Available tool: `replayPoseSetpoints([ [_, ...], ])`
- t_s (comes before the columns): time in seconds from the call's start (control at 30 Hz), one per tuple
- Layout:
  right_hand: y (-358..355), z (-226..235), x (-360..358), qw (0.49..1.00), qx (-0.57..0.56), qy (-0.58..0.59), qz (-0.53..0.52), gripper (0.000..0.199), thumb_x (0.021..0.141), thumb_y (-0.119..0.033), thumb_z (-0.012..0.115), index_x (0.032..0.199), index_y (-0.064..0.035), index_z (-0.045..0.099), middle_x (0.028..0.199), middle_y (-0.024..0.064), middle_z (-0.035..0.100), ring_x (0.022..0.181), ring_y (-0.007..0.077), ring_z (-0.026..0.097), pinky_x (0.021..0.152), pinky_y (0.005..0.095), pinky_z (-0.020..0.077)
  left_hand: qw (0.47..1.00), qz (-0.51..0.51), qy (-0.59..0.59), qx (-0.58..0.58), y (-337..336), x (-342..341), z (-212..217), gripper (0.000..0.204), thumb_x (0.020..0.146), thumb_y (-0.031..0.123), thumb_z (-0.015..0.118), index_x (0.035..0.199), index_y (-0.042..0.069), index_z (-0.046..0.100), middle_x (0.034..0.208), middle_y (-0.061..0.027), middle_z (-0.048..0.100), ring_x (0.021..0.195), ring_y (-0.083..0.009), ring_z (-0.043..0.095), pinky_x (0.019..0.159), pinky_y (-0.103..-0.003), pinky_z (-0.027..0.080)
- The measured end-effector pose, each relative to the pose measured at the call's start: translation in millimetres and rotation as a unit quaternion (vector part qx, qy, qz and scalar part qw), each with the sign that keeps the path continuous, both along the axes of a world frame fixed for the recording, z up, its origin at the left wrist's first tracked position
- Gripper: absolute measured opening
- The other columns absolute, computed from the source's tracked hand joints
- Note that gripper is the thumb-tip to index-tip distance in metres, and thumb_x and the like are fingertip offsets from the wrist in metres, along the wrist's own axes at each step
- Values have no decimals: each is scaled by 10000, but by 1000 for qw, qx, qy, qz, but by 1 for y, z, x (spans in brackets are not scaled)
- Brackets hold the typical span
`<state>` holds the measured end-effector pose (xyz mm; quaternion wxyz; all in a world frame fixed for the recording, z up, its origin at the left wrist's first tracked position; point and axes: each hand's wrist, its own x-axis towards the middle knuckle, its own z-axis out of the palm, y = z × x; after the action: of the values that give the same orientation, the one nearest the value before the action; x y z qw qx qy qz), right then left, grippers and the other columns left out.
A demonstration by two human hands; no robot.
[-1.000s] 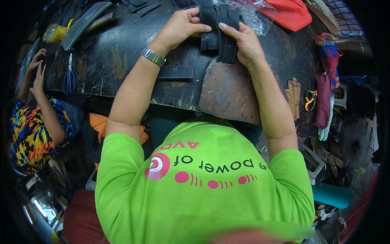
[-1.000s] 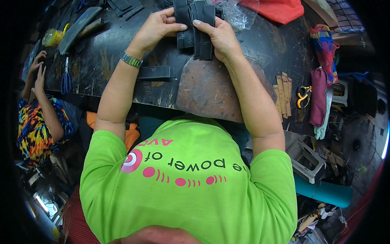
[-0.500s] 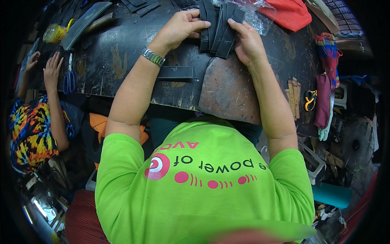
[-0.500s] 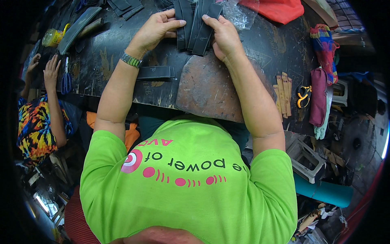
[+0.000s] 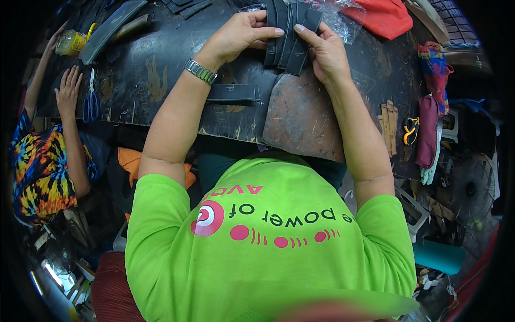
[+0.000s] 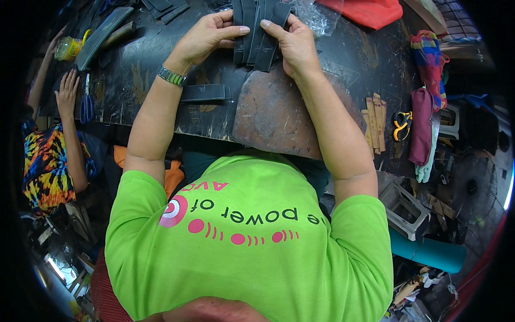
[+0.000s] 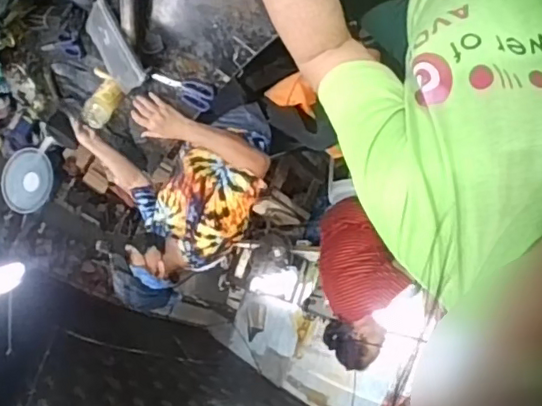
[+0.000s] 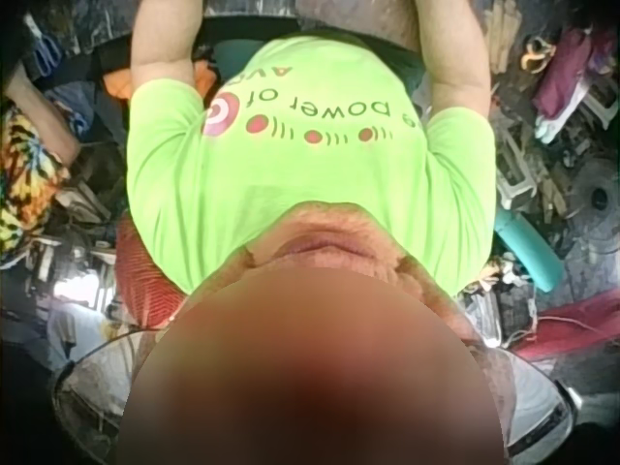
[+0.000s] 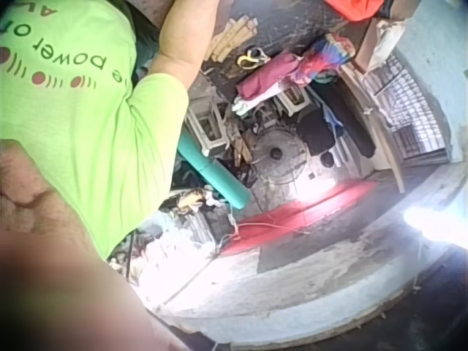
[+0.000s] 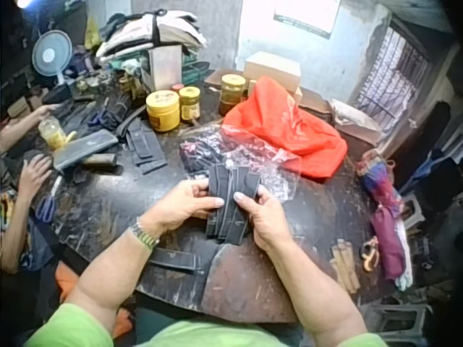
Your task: The person sorts and stacks small black rectangular pieces on a workbench, then uses a wooden ruler to measure and align them. The person repeatedly picks up, aligns, and stacks the pieces, occasionally adjusting their position with the ruler.
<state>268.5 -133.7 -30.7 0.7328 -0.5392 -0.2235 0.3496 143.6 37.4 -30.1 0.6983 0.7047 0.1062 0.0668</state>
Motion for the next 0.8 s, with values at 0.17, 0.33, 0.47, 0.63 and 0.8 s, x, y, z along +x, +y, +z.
replayPoseSetpoints([
  [0.17, 3, 2, -12, 999, 10, 34, 17, 305, 1020, -128, 576, 1295, 1, 602, 1167, 101, 696, 1001, 162, 693, 901, 301, 573, 999, -15, 24, 30, -3, 0, 3, 479, 886, 265, 801, 1300, 81, 645, 1087, -9, 717, 958, -66, 670, 781, -196, 543],
  [0.33, 6, 5, -27, 998, 37, 25, 44, 368, 1048, -158, 533, 1385, -12, 543, 1242, 80, 652, 1102, 136, 631, 965, 292, 522, 997, -20, 18, 72, -6, -1, 2, 441, 888, 251, 799, 1273, 86, 660, 1015, 32, 694, 844, -16, 610, 695, -166, 490],
  [0.47, 7, 2, -34, 991, 25, -102, 83, 579, 1035, -221, 580, 1513, 19, 356, 1297, 102, 599, 1202, 125, 551, 1024, 287, 458, 998, 30, 29, 49, -5, 3, -4, 374, 902, 225, 783, 1232, 86, 674, 990, 45, 682, 781, -1, 572, 653, -161, 457],
  [0.63, 6, -5, -31, 984, -18, -162, 72, 853, 907, -120, 743, 1555, 53, 216, 1280, 173, 596, 1167, 172, 592, 976, 302, 498, 987, 33, -71, -143, 1, 5, -4, 290, 903, 111, 766, 1172, 27, 695, 1067, -60, 744, 926, -127, 704, 785, -263, 570],
  [0.8, 1, -1, -24, 979, -56, -192, 37, 777, 833, 16, 747, 1509, 4, 365, 1033, 104, 682, 913, 134, 652, 804, 270, 538, 995, 82, -13, -49, 1, 5, 1, 294, 891, 164, 789, 1145, 40, 708, 1035, -38, 746, 910, -98, 683, 810, -262, 548],
])
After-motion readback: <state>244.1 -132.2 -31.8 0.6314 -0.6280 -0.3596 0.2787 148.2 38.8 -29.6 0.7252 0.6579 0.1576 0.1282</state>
